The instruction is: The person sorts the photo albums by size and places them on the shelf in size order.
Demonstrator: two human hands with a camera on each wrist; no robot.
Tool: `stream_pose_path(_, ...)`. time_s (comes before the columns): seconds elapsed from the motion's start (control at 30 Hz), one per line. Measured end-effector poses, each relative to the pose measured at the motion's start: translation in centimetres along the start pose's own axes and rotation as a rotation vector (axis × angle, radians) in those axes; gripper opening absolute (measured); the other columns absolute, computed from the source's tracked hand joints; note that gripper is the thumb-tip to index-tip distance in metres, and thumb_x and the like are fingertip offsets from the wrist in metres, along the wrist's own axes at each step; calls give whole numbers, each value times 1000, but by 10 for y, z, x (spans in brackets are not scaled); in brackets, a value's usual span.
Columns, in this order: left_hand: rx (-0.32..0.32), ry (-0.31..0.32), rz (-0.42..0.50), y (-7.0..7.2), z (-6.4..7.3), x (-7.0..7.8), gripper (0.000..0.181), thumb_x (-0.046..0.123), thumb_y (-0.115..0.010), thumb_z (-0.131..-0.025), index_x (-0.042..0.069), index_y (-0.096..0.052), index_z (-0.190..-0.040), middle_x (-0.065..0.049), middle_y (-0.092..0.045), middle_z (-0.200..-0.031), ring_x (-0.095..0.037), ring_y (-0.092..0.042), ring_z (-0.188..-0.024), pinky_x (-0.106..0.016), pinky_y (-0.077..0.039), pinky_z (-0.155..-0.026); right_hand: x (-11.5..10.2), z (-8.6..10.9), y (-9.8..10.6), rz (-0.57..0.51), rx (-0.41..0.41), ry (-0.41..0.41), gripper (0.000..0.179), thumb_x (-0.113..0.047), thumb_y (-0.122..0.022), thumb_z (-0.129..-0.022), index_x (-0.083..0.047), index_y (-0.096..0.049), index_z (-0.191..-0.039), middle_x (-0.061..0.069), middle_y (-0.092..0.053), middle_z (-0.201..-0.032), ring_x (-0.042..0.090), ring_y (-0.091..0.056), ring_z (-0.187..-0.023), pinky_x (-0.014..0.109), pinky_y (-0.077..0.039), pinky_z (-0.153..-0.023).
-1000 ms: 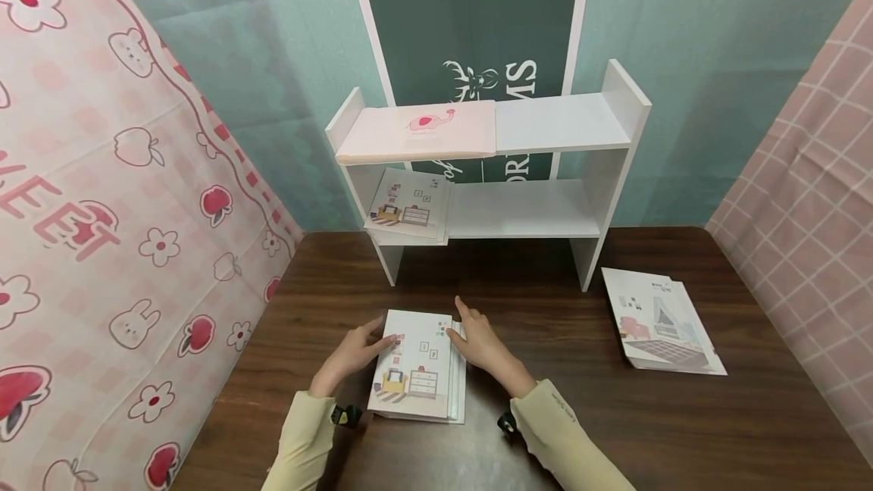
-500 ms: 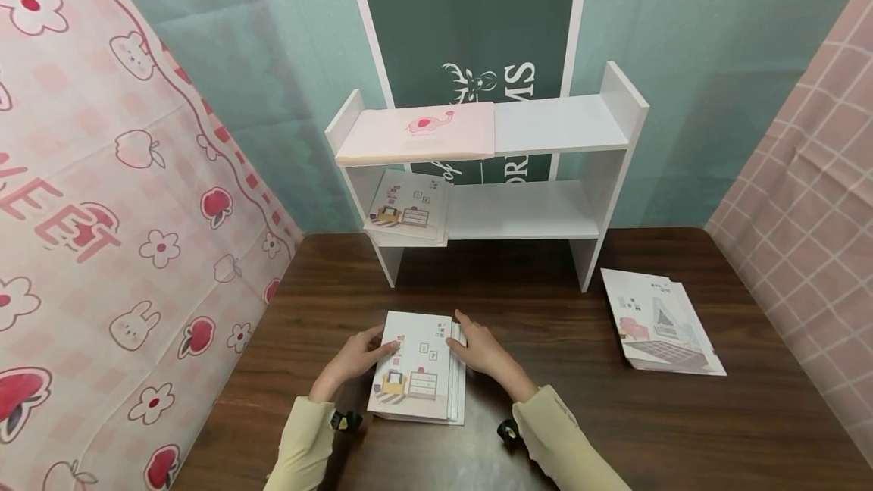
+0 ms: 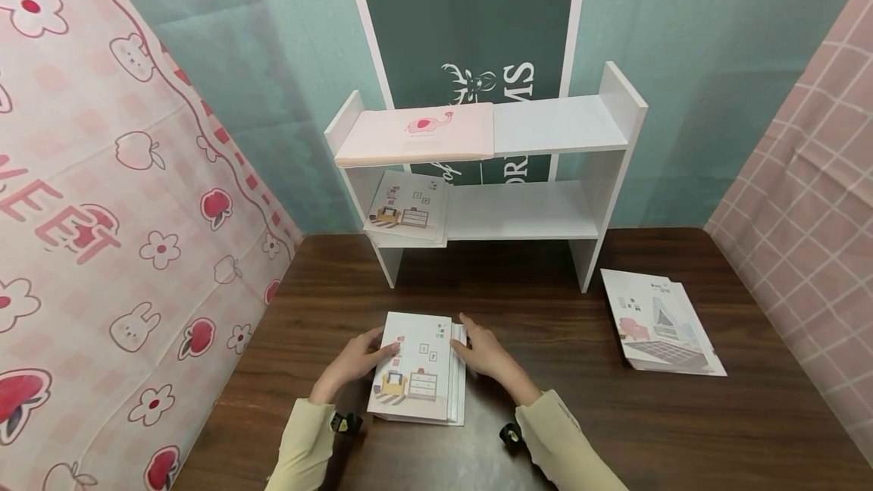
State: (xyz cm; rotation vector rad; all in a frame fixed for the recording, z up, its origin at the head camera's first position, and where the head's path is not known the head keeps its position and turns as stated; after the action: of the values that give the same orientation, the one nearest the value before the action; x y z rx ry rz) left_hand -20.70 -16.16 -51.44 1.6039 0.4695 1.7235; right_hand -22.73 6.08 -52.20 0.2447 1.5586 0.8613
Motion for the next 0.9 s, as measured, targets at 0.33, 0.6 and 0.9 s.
stream_pose_path(0.33,-5,41,17,-2,1,-3,65,37,-57,-91,-5,-38,-137,-22,-61,-110,-21,-58,-82,-35,-51,-69,1,3,-1,-60,8,-3,57,-19,-56,-92,9,-35,-137,31,-54,-120,39,-58,-104,47,-48,-87)
stream_pose_path(0.6,11,12,18,-3,2,0,64,35,-57,-91,-8,-39,-135,-25,-59,-115,-26,-58,-93,-48,-47,-87,11,6,-2,-237,-8,-98,57,-21,-56,-93,6,-34,-139,32,-50,-124,42,-54,-110,44,-51,-83)
stream_pose_path(0.9,4,7,53,-5,2,0,65,35,-56,-92,-8,-37,-137,-26,-57,-117,-27,-57,-95,-50,-45,-90,14,9,-5,-407,-8,-102,53,-20,-55,-94,7,-38,-136,33,-45,-129,44,-50,-115,43,-51,-86)
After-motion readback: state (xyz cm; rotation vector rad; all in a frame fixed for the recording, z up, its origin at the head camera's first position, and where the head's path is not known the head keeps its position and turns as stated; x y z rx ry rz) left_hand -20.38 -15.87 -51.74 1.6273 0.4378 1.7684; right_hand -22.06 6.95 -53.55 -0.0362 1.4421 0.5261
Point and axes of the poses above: each hand's wrist, its own z-axis away from the middle knuckle, its own y-axis out of the back of the hand, x = y × z, the point moved 7 cm from there along -z, towards the middle knuckle
